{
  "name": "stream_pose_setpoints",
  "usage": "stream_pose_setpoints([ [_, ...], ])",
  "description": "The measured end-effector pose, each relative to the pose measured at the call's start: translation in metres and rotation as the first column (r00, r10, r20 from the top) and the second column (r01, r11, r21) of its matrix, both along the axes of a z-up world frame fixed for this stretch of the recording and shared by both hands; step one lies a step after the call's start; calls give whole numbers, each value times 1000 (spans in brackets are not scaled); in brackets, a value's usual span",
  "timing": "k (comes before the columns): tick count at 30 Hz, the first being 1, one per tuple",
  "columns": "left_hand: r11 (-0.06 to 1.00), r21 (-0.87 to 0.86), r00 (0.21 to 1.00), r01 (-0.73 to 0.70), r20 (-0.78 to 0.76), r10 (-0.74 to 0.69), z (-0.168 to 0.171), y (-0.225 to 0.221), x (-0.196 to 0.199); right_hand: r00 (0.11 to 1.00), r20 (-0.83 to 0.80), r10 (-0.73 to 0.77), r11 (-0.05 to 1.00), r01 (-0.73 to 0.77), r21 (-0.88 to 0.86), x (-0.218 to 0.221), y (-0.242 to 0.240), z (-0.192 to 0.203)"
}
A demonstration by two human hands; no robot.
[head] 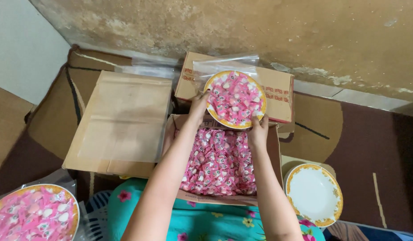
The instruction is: The person fills small plastic bags with individual pink and white candies from a large cardboard box and places a plate on top of the filled bags.
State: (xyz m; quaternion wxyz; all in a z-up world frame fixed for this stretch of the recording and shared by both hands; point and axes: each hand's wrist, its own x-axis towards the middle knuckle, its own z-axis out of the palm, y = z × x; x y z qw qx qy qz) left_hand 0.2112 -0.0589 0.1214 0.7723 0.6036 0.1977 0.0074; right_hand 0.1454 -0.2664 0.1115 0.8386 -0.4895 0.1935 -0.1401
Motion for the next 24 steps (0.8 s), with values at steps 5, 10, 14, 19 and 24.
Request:
stream_pose_setpoints([
  [5, 1000, 10, 998, 21, -57, -20, -17, 0, 7, 995, -81, -57, 998, 58, 11, -2, 26, 2],
  [10, 998, -68, 999, 1, -48, -5, 5, 1, -1, 991, -107, -77, 996, 80, 25, -6, 30, -1],
  [14, 965, 263, 1000, -10, 21, 4, 0, 2, -1, 989, -103, -101, 992, 108, 65, -13, 35, 0],
  [19, 524, 764, 849, -376, 511, -136, 24, -21, -42, 991, -104, -83, 993, 90, 70, -26, 45, 10],
  [24, 142, 973, 871, -185, 229, -435, 13, -50, -67, 987, -157, -19, 995, 34, 92, -18, 35, -43],
])
